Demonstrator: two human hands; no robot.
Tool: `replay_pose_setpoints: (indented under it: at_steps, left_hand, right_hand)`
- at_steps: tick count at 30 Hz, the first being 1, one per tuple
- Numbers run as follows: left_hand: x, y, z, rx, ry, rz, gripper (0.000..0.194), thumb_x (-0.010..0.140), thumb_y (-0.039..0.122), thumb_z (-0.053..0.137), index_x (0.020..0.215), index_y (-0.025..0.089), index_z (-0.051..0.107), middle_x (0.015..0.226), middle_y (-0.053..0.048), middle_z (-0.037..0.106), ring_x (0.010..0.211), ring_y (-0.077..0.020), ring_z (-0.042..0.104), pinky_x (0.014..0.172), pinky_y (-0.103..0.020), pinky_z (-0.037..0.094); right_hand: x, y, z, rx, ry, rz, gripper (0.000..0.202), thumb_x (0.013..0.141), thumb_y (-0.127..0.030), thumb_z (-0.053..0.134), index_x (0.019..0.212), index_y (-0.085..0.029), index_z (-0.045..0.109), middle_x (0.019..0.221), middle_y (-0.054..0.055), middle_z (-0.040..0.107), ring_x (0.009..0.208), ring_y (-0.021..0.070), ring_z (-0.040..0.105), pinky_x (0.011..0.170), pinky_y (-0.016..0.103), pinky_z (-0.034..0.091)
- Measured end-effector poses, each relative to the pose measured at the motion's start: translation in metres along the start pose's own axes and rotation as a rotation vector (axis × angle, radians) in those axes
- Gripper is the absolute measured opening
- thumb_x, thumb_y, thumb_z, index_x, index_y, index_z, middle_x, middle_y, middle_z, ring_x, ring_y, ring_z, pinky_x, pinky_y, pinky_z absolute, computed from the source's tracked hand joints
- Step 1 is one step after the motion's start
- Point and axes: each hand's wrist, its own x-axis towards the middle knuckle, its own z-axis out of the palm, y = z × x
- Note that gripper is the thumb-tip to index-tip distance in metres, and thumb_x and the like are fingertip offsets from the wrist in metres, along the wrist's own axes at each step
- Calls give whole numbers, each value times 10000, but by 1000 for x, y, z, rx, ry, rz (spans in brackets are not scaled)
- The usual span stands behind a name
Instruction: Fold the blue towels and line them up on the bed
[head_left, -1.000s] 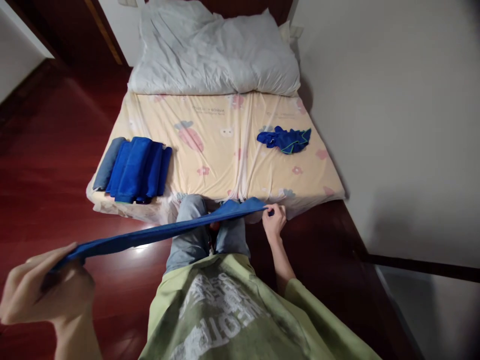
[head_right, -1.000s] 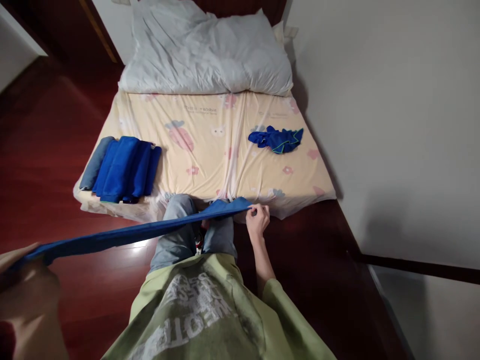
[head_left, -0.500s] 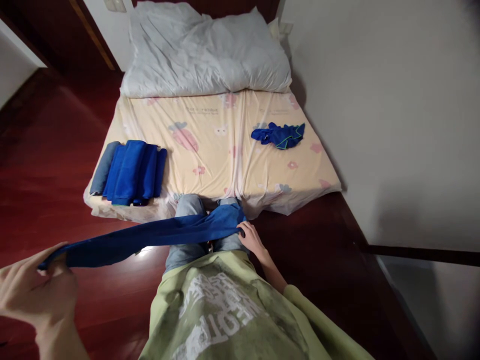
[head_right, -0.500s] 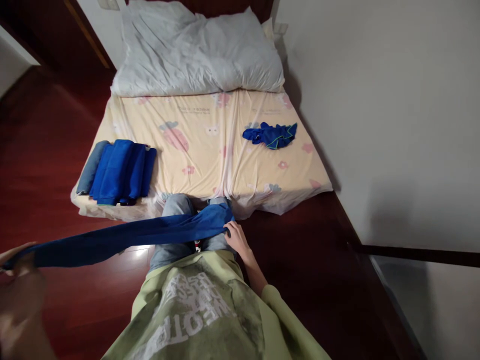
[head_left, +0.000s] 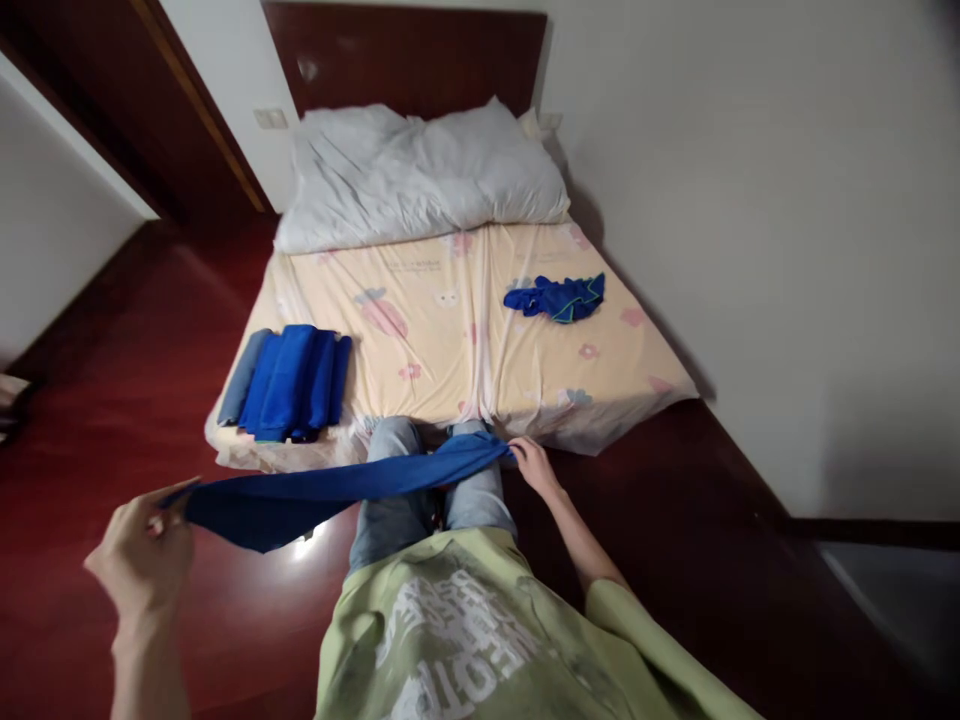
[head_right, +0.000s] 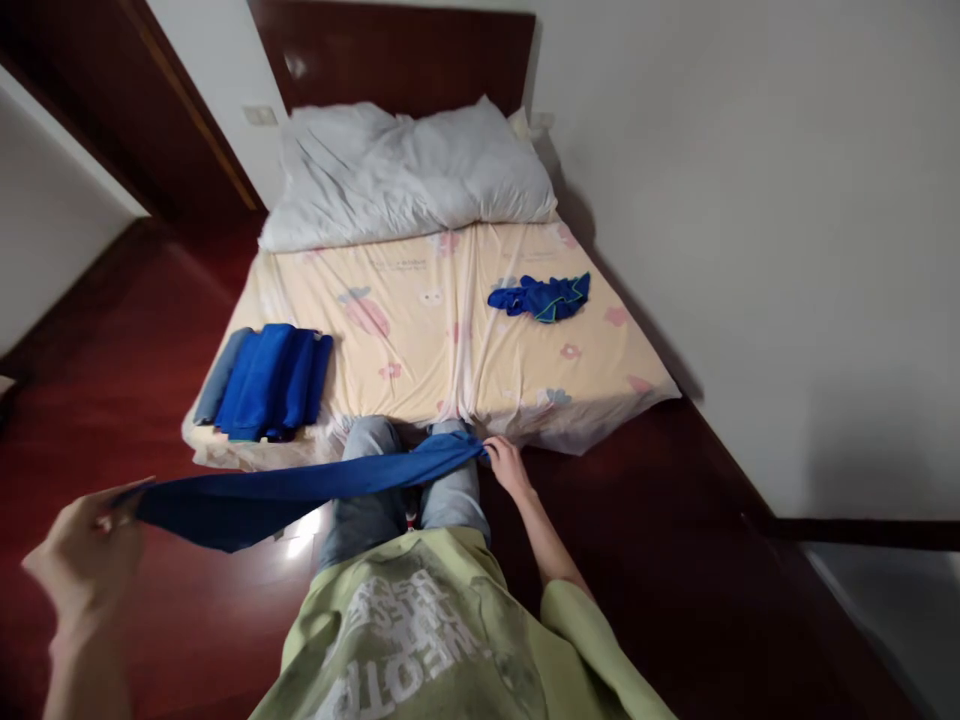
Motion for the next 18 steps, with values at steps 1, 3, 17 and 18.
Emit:
replay_pose_setpoints:
  at_steps: [1, 3, 17, 18]
  left_hand:
    - [11, 5, 3, 31, 21, 21, 145, 781, 316, 632, 883, 275, 727, 733, 24, 612, 665, -143, 526, 641, -257, 389]
    - [40, 17, 8, -30, 25, -12, 191, 784, 335, 630, 902, 239, 745, 742, 29, 664, 656, -128, 557, 626, -230, 421]
    - [221, 145, 44, -274, -142, 91, 535, 874, 520, 648, 1039, 20, 741, 764, 21, 676, 699, -112, 585, 680, -203, 444]
    - [225, 151, 47, -273, -160, 113, 523, 869, 514, 651, 1019, 22, 743, 718, 30, 651, 656, -105, 563, 646, -199, 428]
  right_hand:
    - [17, -2, -13, 11, 43, 6, 203, 945, -227, 512, 959, -209, 713, 971, 93, 750, 927, 243, 702, 885, 383, 562]
    - [58, -11, -47, 3, 127, -5, 216, 954, -269, 505, 983, -209, 710, 1001, 111, 749, 963, 258, 699, 912, 403, 556]
    - [202, -90, -302, -198, 412, -285, 195, 899, -191, 567, 941, -202, 757, 1006, 106, 773, 948, 242, 712, 907, 390, 545]
    - [201, -91, -309, -193, 425, -272, 180, 892, -194, 582, 936, -199, 756, 987, 106, 777, 916, 239, 715, 877, 384, 551]
